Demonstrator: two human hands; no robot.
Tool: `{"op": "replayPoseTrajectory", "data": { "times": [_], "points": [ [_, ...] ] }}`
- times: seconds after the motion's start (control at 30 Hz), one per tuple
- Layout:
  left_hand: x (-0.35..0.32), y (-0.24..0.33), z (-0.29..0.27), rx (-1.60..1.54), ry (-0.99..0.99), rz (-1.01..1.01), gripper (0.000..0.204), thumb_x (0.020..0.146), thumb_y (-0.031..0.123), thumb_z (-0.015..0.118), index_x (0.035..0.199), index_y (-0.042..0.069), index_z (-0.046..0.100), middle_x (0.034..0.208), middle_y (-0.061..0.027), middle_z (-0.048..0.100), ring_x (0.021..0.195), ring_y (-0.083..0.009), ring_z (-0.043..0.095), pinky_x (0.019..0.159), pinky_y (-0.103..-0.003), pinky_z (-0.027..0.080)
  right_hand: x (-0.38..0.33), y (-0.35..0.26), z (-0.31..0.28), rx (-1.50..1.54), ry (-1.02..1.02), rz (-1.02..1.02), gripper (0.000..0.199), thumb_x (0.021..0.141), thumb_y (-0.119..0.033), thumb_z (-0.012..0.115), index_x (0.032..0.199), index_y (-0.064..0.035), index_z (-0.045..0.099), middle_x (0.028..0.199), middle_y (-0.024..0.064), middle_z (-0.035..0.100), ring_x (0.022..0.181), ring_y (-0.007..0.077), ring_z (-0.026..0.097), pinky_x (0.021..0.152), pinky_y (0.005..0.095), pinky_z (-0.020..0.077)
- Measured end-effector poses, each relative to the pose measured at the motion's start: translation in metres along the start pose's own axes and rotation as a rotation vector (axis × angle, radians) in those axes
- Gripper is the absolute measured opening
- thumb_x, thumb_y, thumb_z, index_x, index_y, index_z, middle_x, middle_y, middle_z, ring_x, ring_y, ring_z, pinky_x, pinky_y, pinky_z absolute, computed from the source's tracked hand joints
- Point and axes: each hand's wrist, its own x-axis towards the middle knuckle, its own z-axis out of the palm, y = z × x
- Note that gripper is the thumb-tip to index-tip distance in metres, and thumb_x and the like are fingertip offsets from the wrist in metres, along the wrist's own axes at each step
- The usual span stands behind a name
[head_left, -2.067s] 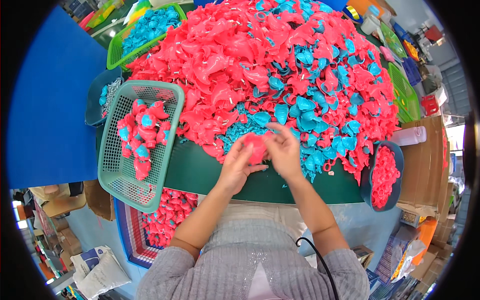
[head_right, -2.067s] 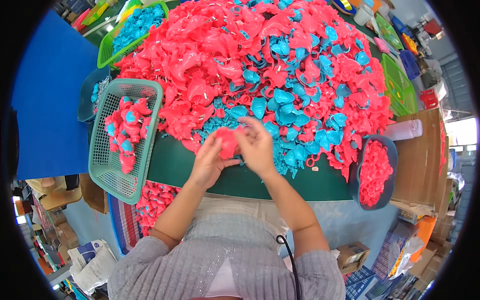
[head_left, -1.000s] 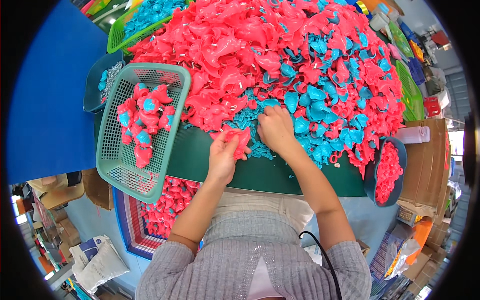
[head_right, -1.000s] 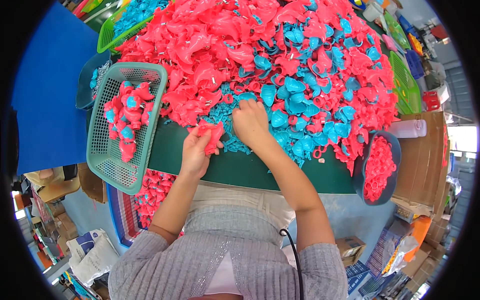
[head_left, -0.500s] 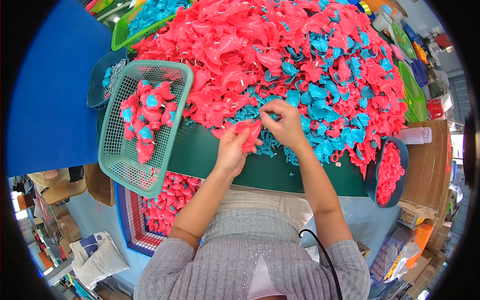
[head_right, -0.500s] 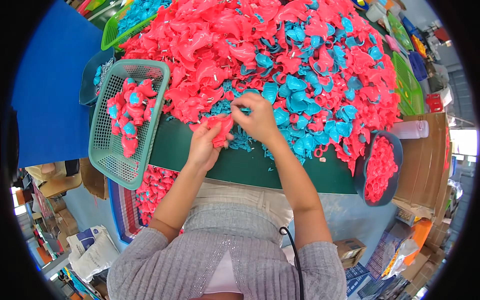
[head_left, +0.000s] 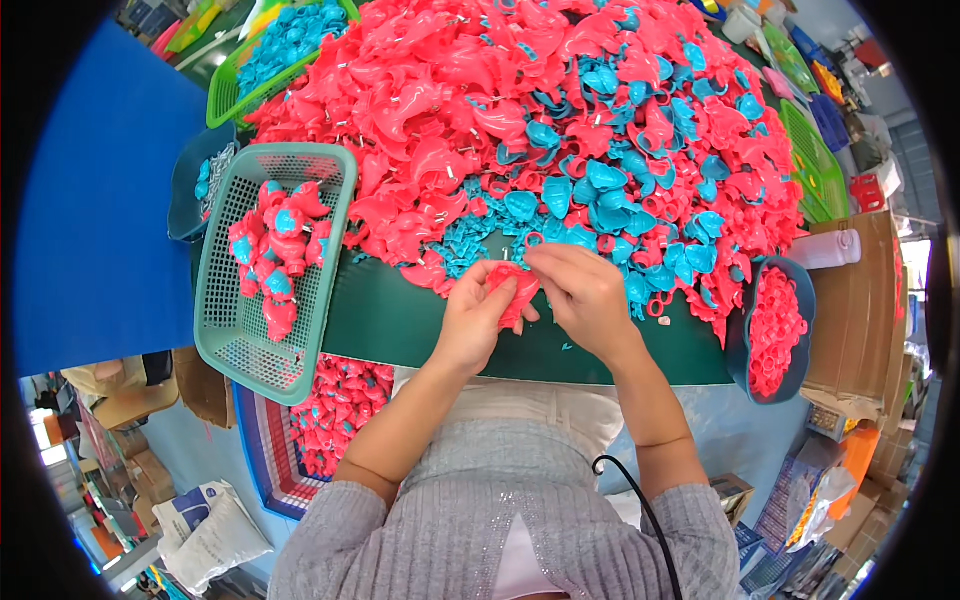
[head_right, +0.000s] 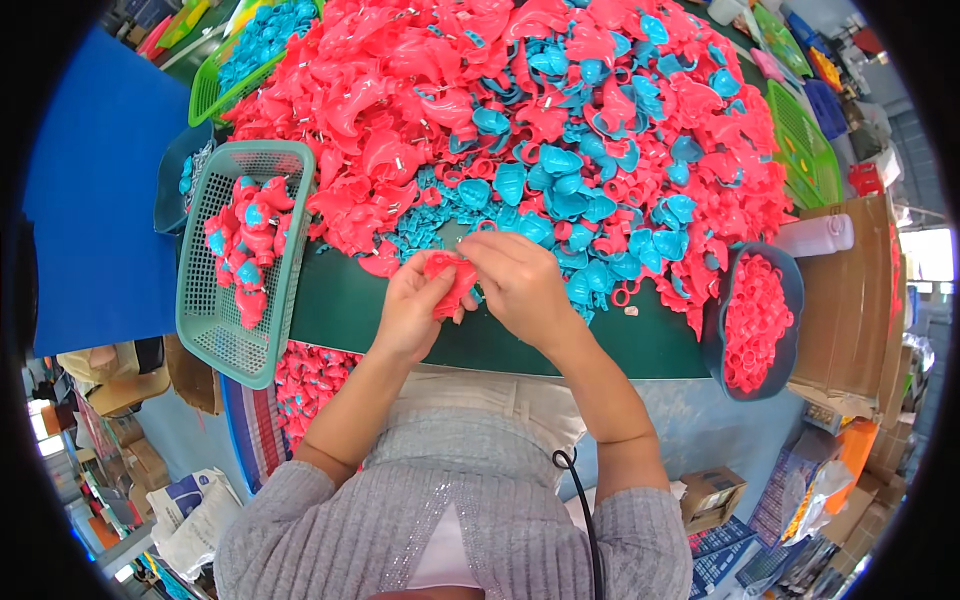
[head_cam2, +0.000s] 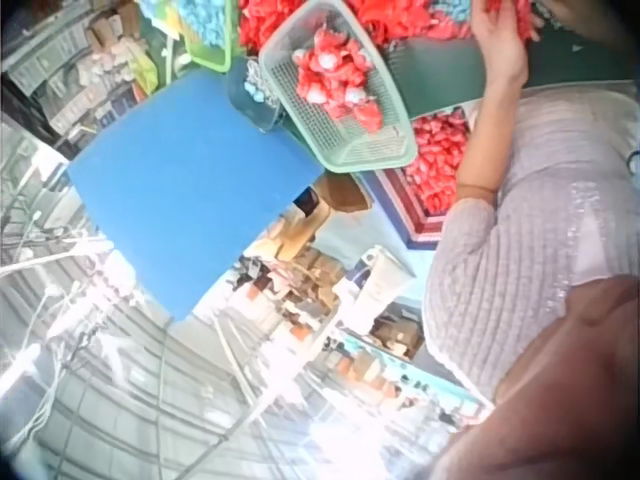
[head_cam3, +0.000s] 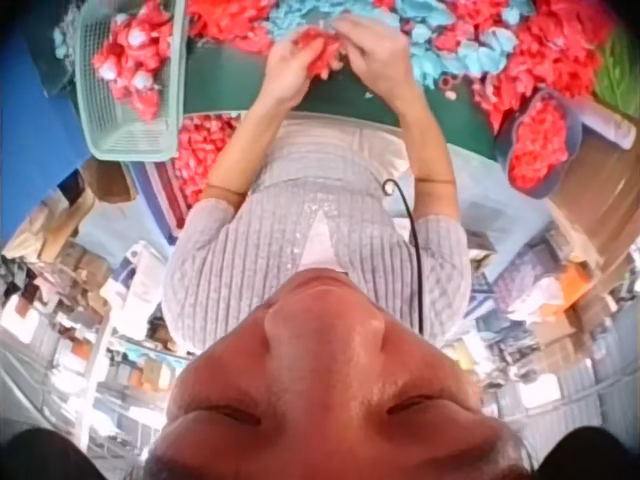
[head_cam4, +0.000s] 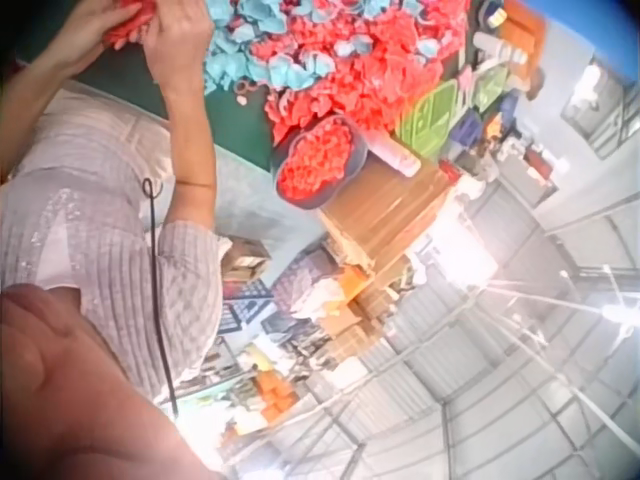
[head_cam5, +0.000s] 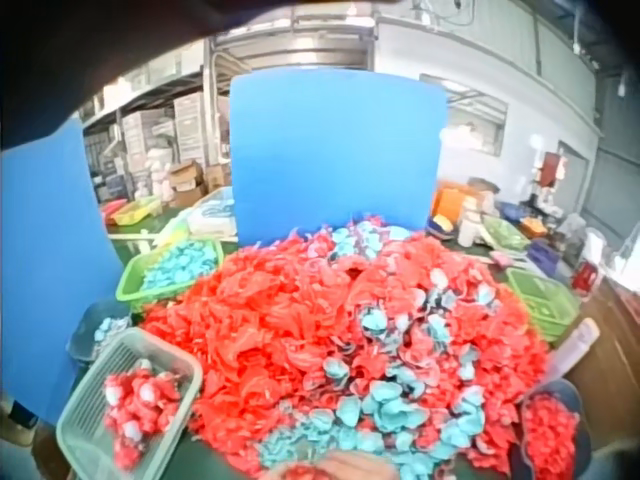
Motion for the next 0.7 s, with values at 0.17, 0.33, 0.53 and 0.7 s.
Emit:
{"op": "replayPoseTrajectory", "data": {
  "times": [0.17, 0.33, 0.53, 0.7],
  "points": [
    [-0.004, 0.002, 0.008, -0.056, -0.031, 0.006, 0.013, 0.095, 0.010, 0.051, 0.104, 0.001, 0.047, 0.086, -0.0118, 0.063, 0.066, -0.0192, 0.064, 0.049, -0.026, 0.048, -0.004, 0.004, 0.002, -0.020, 0.099, -0.149, 0.020, 0.072, 0.001, 0.071, 0.091, -0.0013, 0.068, 0.088, 0.0117, 0.068, 0.091, 0.0275, 0.066, 0.075, 0.0361, 0.0515],
    [-0.008, 0.008, 0.010, -0.124, -0.042, -0.025, 0.015, 0.094, 0.009, 0.052, 0.105, 0.001, 0.046, 0.086, -0.0124, 0.063, 0.065, -0.0203, 0.065, 0.048, -0.027, 0.048, -0.007, 0.005, 0.002, 0.055, 0.114, -0.147, 0.018, 0.071, 0.000, 0.072, 0.088, -0.0001, 0.068, 0.089, 0.0111, 0.069, 0.096, 0.0285, 0.066, 0.077, 0.0366, 0.0513],
    [-0.012, 0.015, 0.008, -0.112, -0.111, -0.079, 0.019, 0.092, 0.006, 0.054, 0.107, 0.001, 0.043, 0.082, -0.0147, 0.062, 0.061, -0.0225, 0.064, 0.044, -0.028, 0.047, -0.007, 0.005, -0.003, 0.241, 0.068, -0.099, 0.015, 0.071, 0.001, 0.072, 0.086, 0.0004, 0.068, 0.089, 0.0097, 0.070, 0.097, 0.0281, 0.066, 0.079, 0.0366, 0.0513],
    [-0.012, 0.017, 0.009, -0.131, -0.108, -0.073, 0.019, 0.091, 0.004, 0.054, 0.105, 0.003, 0.040, 0.081, -0.0154, 0.063, 0.060, -0.0224, 0.064, 0.043, -0.028, 0.047, -0.011, 0.006, 0.001, 0.182, 0.096, -0.103, 0.016, 0.070, 0.001, 0.073, 0.085, -0.0006, 0.068, 0.090, 0.0085, 0.070, 0.097, 0.0276, 0.066, 0.075, 0.0354, 0.0500]
  ]
}}
